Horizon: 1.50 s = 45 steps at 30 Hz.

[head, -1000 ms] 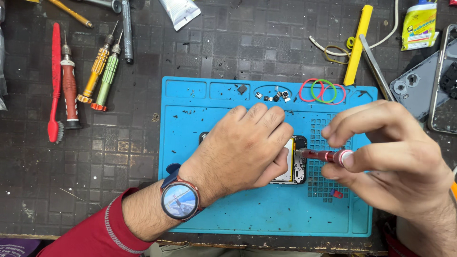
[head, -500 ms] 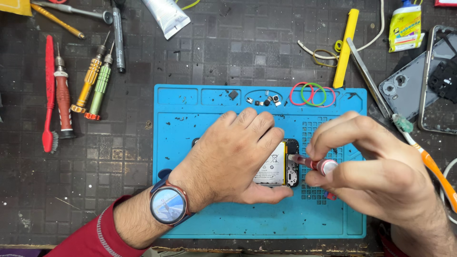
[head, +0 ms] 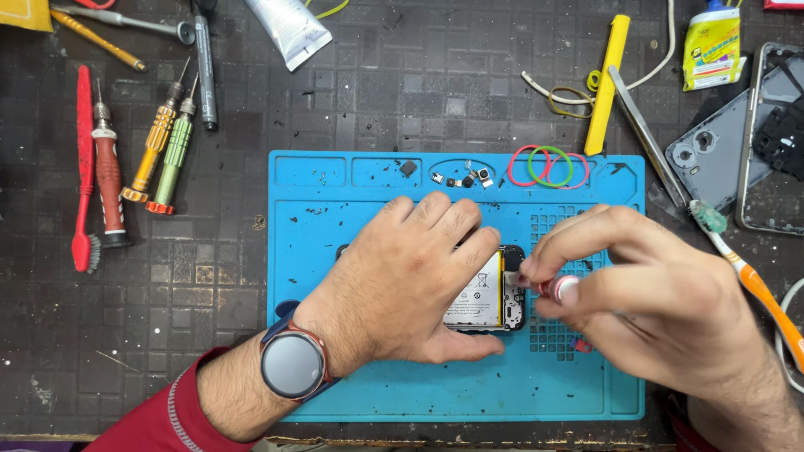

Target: The person repairs a disassembled smartphone on a blue silicone mat. They pry at the phone's edge with a metal pry bar, work around the battery, unscrew screws with a screwdriver, and use tweezers to manipulate small components on the exposed circuit board.

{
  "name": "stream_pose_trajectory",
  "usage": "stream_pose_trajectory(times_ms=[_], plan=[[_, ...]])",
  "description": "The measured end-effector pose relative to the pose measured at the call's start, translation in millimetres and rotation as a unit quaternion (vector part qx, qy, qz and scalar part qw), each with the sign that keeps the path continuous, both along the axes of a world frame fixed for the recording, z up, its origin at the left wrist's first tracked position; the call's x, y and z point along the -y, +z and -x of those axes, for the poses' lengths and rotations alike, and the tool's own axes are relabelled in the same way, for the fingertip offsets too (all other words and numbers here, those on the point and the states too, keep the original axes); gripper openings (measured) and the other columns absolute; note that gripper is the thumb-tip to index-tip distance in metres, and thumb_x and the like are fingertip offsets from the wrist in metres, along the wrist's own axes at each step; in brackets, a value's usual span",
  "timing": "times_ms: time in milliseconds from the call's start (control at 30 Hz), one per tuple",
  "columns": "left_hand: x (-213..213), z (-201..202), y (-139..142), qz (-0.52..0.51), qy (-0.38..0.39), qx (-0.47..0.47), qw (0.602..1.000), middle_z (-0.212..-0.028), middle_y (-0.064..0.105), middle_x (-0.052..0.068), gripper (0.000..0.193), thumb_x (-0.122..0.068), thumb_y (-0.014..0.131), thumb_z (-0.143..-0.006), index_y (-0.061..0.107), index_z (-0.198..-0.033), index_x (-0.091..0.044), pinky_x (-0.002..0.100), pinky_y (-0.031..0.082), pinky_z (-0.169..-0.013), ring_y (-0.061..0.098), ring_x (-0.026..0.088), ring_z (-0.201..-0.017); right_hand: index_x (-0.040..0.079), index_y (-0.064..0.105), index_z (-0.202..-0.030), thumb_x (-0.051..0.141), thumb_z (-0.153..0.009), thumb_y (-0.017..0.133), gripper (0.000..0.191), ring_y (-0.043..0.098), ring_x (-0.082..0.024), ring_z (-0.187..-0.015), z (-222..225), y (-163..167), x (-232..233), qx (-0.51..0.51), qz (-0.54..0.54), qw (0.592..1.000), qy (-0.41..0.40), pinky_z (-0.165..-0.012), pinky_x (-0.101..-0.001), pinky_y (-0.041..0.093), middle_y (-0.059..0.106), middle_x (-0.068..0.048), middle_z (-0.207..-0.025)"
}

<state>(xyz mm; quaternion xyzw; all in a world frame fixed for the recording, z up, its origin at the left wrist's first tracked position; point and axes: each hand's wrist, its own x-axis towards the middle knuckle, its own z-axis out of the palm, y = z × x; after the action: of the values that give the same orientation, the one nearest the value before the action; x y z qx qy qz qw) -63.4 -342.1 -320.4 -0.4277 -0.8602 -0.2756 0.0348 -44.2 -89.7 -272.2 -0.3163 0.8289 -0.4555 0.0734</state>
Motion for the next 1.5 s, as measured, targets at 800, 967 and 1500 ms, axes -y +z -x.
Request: stream_pose_trajectory(times_ms=[800,967,1500], plan=[[-1,-2,1,0.008,0.006,-0.001,1.0,-0.099,0.055,0.011,0.074,-0.065,0.078,-0.069,0.061,-0.108,-0.006,0.041,0.043,-0.072,0.055,0.029,-0.093,0.018,0.058,-0.096,-0.003,-0.079,0.083,0.037,0.069,-0.025,-0.104,0,-3,-2,-0.051,-0.02,0.998,0.021,-0.086,-0.0327,0.064,0.068,-0.01,-0.108],[-1,-1,0,0.0,0.006,0.0,1.0,-0.099,0.055,0.01,0.073,-0.065,0.078,-0.068,0.061,-0.108,-0.006,0.042,0.043,-0.073,0.055,0.029,-0.093,0.008,0.055,-0.108,-0.015,-0.082,0.065,0.036,0.076,-0.027,-0.101,0,2,6,0.044,0.074,0.996,-0.002,-0.088,-0.0374,0.064,0.072,-0.013,-0.108],[-1,-1,1,-0.002,0.01,0.005,1.0,-0.1,0.055,0.011,0.075,-0.066,0.08,-0.067,0.062,-0.11,-0.006,0.042,0.042,-0.072,0.054,0.029,-0.092,0.011,0.054,-0.109,-0.015,-0.082,0.067,0.039,0.071,-0.021,-0.1,0,-9,5,-0.002,0.029,1.0,0.011,-0.086,-0.0336,0.058,0.069,-0.008,-0.11]])
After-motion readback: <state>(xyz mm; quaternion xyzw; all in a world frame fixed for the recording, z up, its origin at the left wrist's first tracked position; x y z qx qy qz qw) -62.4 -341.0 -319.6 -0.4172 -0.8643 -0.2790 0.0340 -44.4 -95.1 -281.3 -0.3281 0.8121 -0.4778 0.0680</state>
